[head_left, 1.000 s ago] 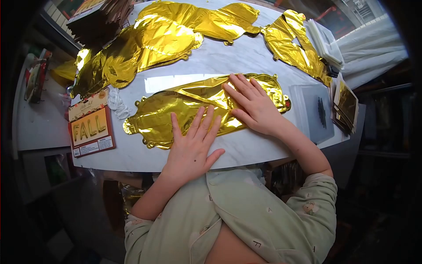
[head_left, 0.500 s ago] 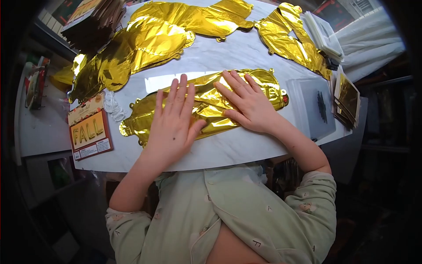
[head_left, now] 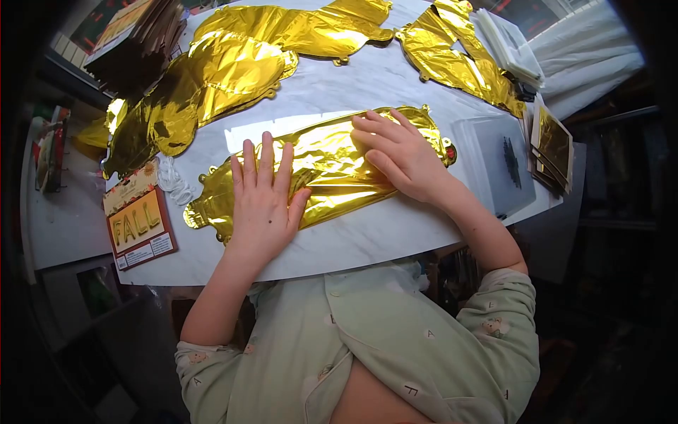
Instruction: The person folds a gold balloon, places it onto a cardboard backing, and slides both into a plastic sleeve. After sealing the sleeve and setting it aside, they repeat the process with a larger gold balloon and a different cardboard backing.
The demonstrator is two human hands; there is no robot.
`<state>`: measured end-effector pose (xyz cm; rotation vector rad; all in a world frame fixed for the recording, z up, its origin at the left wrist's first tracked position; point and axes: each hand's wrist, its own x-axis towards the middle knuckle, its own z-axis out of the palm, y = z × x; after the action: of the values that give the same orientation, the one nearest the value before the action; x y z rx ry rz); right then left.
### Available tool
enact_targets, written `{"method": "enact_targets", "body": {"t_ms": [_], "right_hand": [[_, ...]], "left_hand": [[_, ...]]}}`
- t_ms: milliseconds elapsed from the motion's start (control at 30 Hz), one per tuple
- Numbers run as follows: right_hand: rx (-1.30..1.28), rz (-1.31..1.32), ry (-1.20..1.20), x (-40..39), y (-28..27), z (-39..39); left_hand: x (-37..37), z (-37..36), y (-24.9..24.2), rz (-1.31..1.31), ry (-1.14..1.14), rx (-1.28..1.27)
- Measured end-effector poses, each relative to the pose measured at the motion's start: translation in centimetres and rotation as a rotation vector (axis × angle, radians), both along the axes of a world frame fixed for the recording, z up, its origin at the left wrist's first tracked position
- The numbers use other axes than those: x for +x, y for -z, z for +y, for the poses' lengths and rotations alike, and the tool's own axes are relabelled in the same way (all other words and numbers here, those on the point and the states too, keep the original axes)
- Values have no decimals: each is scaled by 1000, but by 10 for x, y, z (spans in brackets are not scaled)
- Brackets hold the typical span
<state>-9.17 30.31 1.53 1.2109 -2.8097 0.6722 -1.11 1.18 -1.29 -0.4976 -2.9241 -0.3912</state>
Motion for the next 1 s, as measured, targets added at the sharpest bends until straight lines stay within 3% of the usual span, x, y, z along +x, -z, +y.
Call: {"method": "enact_targets", "body": {"t_ms": [67,300,467,733,1000], "right_hand": [[-3,-61,22,-3,-7,-6],[93,120,-106,-4,24,-49],[161,129,-98,-6,24,-34],[283,-30,175,-6,6,33],[141,114,-11,16,8,-52]], "left_hand": [[1,-1,1,-7,-4,-2],[1,0,1,-19,-11,-21],[2,1,0,-30,-21,-18],[2,0,2,-32,-28,-21],[1,1,0,-35,-26,-28]]}}
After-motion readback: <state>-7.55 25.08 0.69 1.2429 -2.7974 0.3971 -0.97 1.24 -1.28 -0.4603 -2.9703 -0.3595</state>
